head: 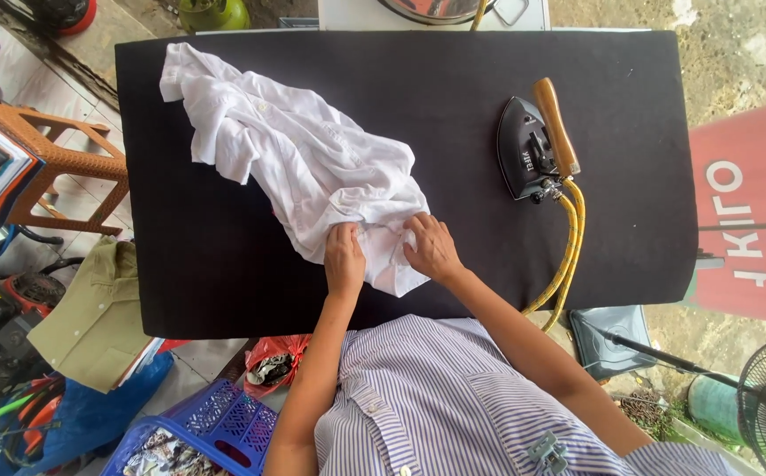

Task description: The person irons a folded beige short-sleeved shirt on a black ironing board using a steam iron. They then retrieve a white long-sleeved shirt from a blue laundry basket, unfold it, and iron the sleeves and body sections. The person adjusts the shirt's position and buttons during the process.

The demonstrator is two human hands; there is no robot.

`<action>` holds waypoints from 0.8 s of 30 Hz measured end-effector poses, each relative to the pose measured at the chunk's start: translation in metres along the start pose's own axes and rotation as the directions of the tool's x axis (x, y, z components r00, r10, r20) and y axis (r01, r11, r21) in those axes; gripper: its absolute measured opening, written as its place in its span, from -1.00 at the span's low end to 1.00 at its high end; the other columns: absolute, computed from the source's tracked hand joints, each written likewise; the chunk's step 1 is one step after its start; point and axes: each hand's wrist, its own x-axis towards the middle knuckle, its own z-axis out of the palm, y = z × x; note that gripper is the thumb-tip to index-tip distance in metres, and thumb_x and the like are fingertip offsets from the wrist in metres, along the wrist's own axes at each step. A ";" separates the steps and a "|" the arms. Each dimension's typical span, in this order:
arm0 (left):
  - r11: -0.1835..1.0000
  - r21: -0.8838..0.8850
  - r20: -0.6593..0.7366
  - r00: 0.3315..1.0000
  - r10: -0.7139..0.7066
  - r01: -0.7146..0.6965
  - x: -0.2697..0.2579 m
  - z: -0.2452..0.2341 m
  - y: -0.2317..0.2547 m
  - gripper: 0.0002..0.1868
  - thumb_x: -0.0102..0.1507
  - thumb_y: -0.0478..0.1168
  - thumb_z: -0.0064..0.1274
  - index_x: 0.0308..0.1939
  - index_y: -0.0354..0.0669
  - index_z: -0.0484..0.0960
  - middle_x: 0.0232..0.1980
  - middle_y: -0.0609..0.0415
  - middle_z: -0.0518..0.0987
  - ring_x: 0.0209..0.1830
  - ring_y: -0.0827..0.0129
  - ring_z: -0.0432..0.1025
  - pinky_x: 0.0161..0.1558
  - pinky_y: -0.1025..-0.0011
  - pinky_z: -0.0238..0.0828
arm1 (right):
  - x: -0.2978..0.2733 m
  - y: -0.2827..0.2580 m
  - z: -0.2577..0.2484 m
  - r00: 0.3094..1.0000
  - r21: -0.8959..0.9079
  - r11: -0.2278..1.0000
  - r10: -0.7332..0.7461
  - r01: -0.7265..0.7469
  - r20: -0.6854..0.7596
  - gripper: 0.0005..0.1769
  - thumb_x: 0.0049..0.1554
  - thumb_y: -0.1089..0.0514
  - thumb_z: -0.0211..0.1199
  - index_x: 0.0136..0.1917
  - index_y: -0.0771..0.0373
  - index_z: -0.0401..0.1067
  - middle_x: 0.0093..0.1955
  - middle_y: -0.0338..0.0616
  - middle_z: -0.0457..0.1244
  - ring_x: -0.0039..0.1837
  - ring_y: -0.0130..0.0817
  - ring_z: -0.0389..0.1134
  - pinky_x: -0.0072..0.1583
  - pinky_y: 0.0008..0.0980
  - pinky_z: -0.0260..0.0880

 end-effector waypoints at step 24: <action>0.983 0.070 0.129 0.975 -0.180 0.172 -0.009 0.009 0.031 -0.87 0.49 -0.15 0.09 -0.07 -0.10 0.55 -0.19 0.07 0.55 -0.09 0.03 0.62 -0.12 0.05 0.65 | 0.027 -0.026 -0.028 0.936 0.398 0.862 0.351 -0.316 -0.018 -0.83 0.10 -0.03 0.55 -0.10 0.03 0.66 -0.19 -0.15 0.45 -0.06 -0.15 0.54 -0.03 -0.17 0.53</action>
